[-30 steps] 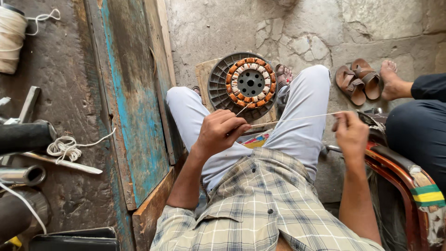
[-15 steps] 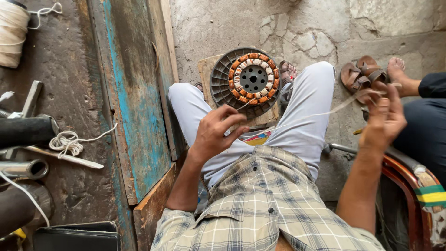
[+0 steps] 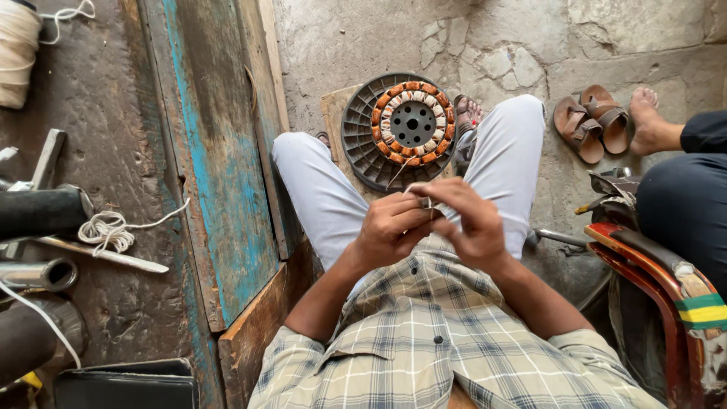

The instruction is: The person sits on the ground with a circular coil assembly resting on their legs and wraps white string by hand around the coils, pulling the string taut and working around the ring to bind the windings. They continue wrapping and tightening the string around different sections of the circle throughout the clip.

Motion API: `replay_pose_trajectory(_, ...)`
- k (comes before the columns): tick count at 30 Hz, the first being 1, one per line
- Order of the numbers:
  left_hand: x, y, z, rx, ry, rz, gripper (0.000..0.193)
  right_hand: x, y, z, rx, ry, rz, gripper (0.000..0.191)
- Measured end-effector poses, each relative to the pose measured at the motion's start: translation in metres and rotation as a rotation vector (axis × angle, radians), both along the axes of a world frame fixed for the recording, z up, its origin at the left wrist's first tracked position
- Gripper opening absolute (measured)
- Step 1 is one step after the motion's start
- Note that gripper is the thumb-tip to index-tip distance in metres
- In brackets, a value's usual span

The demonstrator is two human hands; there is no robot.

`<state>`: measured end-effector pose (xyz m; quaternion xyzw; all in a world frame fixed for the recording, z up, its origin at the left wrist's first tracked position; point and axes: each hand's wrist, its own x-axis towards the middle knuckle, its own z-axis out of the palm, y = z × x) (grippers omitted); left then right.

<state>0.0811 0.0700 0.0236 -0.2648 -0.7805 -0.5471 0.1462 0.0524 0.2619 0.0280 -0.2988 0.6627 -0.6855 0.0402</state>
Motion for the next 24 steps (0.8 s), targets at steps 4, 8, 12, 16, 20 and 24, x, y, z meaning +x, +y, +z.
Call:
replay_pose_trajectory(4, 0.005, 0.003, -0.003, -0.102, -0.023, -0.021, 0.017, 0.001, 0.012, -0.022, -0.201, -0.372, -0.267, 0.016)
replay_pose_trajectory(8, 0.007, 0.016, -0.003, -0.100, -0.021, -0.014, 0.014, -0.007, 0.012, -0.024, -0.435, -0.375, -0.243, 0.017)
replay_pose_trajectory(12, -0.001, 0.022, 0.001, -0.174, 0.031, 0.018, 0.020, -0.019, 0.013, -0.009, -0.410, -0.427, -0.161, 0.030)
replay_pose_trajectory(16, -0.006, 0.001, 0.011, -0.132, 0.097, 0.300, 0.034, -0.024, 0.016, 0.002, 0.014, -0.377, -0.112, 0.030)
replay_pose_trajectory(20, -0.011, -0.020, 0.019, -0.201, 0.158, 0.293, 0.036, -0.021, 0.016, 0.007, 0.310, -0.158, 0.131, 0.020)
replay_pose_trajectory(24, -0.015, -0.020, 0.014, -0.220, 0.098, 0.194, 0.022, -0.020, 0.010, 0.010, 0.358, -0.120, 0.074, 0.019)
